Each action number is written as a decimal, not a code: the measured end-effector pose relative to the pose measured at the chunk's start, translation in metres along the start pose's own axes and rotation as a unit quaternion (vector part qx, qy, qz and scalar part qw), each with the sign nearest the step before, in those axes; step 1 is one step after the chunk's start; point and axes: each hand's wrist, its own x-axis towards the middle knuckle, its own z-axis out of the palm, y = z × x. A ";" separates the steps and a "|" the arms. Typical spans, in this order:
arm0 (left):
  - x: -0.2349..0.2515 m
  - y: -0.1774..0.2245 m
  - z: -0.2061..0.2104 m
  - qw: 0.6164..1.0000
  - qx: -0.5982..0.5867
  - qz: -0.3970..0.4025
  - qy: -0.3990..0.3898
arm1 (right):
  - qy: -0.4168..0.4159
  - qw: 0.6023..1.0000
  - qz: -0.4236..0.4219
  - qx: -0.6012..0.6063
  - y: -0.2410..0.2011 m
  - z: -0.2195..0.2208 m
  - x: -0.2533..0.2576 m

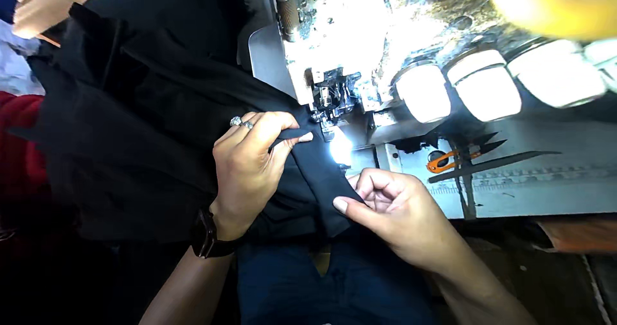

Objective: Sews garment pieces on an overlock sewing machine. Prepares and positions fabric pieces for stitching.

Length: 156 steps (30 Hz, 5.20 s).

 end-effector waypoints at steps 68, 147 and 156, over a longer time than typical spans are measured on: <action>-0.007 -0.009 -0.074 0.988 -0.009 -0.099 -0.122 | 0.116 0.977 -0.119 -0.131 -0.023 0.011 0.027; -0.063 0.100 0.002 0.639 -0.642 -0.416 0.082 | 0.060 0.982 -0.079 -0.160 -0.031 0.026 -0.129; -0.055 0.097 0.008 0.614 -0.638 -0.447 0.130 | 0.021 0.975 -0.112 -0.189 -0.025 0.021 -0.134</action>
